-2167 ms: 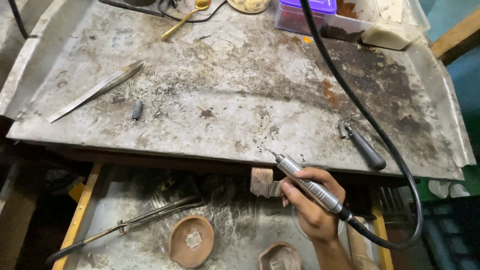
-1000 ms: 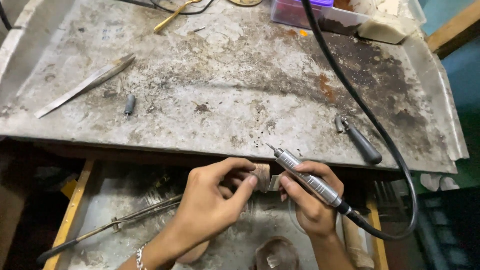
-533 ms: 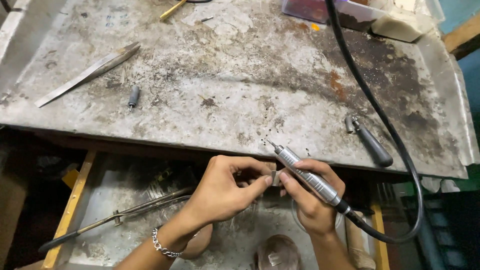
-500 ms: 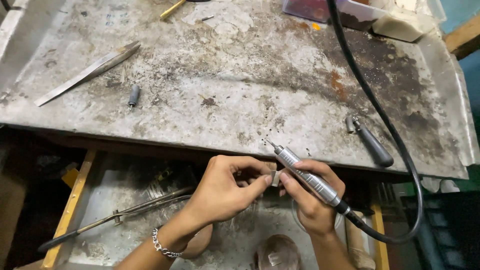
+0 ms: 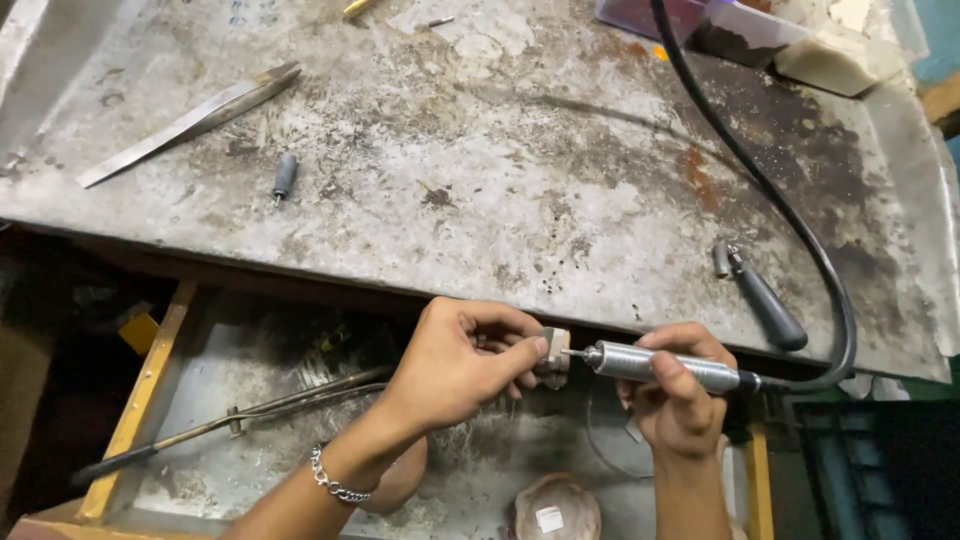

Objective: Using a rotary tool to polish or grind a small metal jewelry component at a workbench.

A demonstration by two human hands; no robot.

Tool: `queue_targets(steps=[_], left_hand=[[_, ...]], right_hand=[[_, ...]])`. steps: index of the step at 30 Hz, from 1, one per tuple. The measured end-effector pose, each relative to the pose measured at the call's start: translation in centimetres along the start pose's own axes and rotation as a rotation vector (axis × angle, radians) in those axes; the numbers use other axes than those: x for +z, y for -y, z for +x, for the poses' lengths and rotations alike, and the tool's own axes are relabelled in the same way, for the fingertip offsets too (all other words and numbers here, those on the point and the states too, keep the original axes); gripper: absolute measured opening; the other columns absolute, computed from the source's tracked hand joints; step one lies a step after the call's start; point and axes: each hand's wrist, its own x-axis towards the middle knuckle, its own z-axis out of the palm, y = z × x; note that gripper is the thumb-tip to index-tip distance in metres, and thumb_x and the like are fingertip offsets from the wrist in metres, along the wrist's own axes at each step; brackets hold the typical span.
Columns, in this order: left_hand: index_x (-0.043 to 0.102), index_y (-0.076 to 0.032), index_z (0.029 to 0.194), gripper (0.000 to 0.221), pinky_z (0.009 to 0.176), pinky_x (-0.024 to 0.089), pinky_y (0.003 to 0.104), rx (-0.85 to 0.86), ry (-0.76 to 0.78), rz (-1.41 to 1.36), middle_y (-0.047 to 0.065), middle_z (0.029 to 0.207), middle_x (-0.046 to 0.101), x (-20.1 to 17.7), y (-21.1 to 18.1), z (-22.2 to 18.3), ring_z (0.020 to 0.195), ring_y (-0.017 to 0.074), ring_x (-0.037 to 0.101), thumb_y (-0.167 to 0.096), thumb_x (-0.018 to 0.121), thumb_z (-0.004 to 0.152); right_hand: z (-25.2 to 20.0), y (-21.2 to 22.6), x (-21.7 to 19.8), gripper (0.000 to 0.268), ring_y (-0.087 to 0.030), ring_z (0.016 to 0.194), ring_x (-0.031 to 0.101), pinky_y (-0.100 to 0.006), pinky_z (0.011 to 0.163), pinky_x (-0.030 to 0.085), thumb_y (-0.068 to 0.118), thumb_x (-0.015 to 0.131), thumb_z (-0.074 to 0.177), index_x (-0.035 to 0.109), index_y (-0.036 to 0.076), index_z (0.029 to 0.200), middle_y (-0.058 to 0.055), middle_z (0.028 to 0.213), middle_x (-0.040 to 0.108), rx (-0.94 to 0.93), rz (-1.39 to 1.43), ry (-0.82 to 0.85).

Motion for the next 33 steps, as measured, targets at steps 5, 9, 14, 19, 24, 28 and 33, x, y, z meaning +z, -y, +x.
queue_targets(steps=[5,9,14,19,24,28,33], left_hand=[[0.081,0.007,0.085,0.009,0.041,0.056,0.022,0.009,-0.025,-0.024,0.015,0.062,0.075,0.3,0.2,0.0,0.049,0.0127,0.067,-0.001,0.077,0.084],[0.082,0.005,0.086,0.008,0.042,0.057,0.021,0.033,-0.043,0.004,0.012,0.062,0.074,0.4,0.1,-0.2,0.05,0.0119,0.069,-0.002,0.078,0.084],[0.082,0.004,0.084,0.007,0.042,0.057,0.021,0.039,-0.043,0.024,0.01,0.061,0.074,0.4,-0.2,-0.3,0.05,0.0112,0.067,-0.002,0.079,0.084],[0.082,0.003,0.084,0.008,0.042,0.057,0.021,0.04,-0.048,0.044,0.01,0.061,0.074,0.4,-0.3,-0.3,0.049,0.0109,0.067,-0.003,0.078,0.084],[0.083,0.001,0.082,0.008,0.043,0.053,0.019,0.081,-0.033,0.072,0.008,0.059,0.073,0.3,-0.4,-0.4,0.046,0.0089,0.063,-0.004,0.078,0.085],[0.083,0.0,0.081,0.007,0.042,0.05,0.018,0.097,-0.054,0.11,0.006,0.059,0.074,0.3,-0.5,-0.5,0.046,0.008,0.063,-0.004,0.078,0.084],[0.083,0.004,0.085,0.008,0.043,0.058,0.02,0.07,-0.002,0.042,0.011,0.062,0.074,0.1,-0.5,-0.5,0.05,0.0121,0.067,-0.001,0.077,0.085]], right_hand=[[-0.2,-0.1,0.6,0.024,-0.024,0.032,0.055,-0.027,0.026,0.042,0.025,0.068,0.077,0.066,0.002,0.084,-0.013,0.052,0.056,0.038,-0.025,-0.088],[-0.1,-0.4,0.5,0.022,-0.023,0.033,0.055,-0.027,0.026,0.043,0.026,0.071,0.079,0.067,0.004,0.083,-0.011,0.054,0.058,0.02,0.013,-0.104],[-0.2,-0.2,0.7,0.022,-0.024,0.032,0.053,-0.028,0.027,0.04,0.026,0.069,0.078,0.066,0.004,0.082,-0.013,0.052,0.056,0.048,-0.007,-0.15],[-0.1,0.1,1.1,0.021,-0.025,0.031,0.051,-0.029,0.027,0.039,0.026,0.067,0.078,0.065,0.005,0.079,-0.013,0.049,0.054,0.055,-0.038,-0.18],[-0.2,0.1,1.0,0.018,-0.025,0.035,0.056,-0.028,0.028,0.043,0.023,0.068,0.08,0.066,0.005,0.081,-0.014,0.057,0.06,0.036,-0.018,-0.168],[-0.3,0.0,1.1,0.02,-0.025,0.036,0.056,-0.027,0.029,0.043,0.024,0.07,0.079,0.068,0.005,0.082,-0.016,0.06,0.062,0.028,0.001,-0.169],[-0.3,-0.2,1.1,0.019,-0.027,0.038,0.058,-0.028,0.029,0.045,0.024,0.07,0.078,0.067,0.005,0.08,-0.014,0.06,0.062,0.06,0.001,-0.204]])
